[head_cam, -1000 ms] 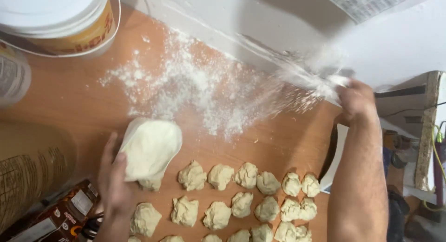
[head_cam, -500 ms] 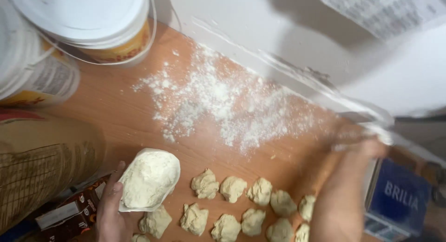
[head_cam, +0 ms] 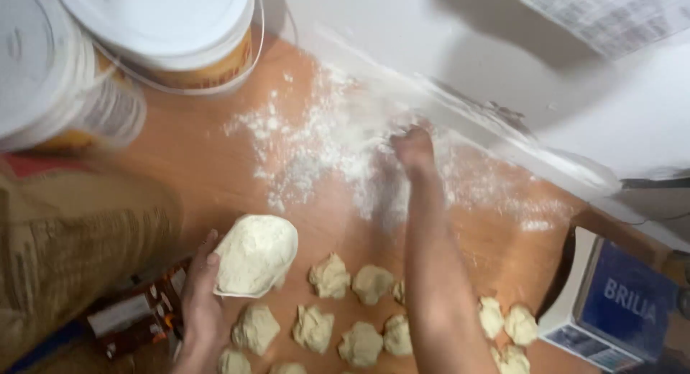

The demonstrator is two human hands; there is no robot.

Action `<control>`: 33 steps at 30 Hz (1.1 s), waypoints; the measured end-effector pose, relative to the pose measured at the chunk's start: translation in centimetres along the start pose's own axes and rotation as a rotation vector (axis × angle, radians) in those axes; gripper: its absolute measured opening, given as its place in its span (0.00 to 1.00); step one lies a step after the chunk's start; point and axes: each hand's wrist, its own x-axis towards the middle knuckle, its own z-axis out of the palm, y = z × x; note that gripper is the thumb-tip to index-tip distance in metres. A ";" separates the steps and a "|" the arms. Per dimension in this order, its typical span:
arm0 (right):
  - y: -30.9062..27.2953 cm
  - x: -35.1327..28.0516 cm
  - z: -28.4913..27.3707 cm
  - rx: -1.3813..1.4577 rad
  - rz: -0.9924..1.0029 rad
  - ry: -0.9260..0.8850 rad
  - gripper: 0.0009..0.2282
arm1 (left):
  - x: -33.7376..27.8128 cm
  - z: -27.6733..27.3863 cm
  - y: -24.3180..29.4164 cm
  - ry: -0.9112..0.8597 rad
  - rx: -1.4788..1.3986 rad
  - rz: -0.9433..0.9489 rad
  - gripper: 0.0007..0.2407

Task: Shaping portions of dough into smooth balls on a floured surface.

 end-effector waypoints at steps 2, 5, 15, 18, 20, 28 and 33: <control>-7.9 -4.2 -0.2 -0.251 -0.100 0.088 0.15 | 2.5 0.1 -0.4 -0.007 0.045 0.182 0.30; -16.5 -13.4 -1.9 0.142 -0.263 -0.166 0.11 | 3.8 1.4 1.5 0.016 0.139 0.167 0.31; -30.8 -26.1 3.3 -0.738 -0.410 -0.909 0.18 | 5.4 4.3 4.0 -0.037 0.288 0.248 0.32; -30.1 -24.9 3.1 -0.643 -0.438 -0.894 0.17 | 6.2 3.6 2.9 -0.042 0.037 0.220 0.33; -30.4 -23.7 1.3 -0.423 -0.477 -0.867 0.16 | 6.0 2.8 2.4 -0.045 -0.173 0.170 0.34; -35.2 -22.4 -1.6 -0.188 -0.353 -0.328 0.08 | 1.1 -1.5 0.2 0.129 0.002 0.298 0.34; -31.5 -22.0 -5.7 -0.319 -0.166 -0.347 0.11 | -0.7 -2.2 0.0 0.163 0.054 0.408 0.32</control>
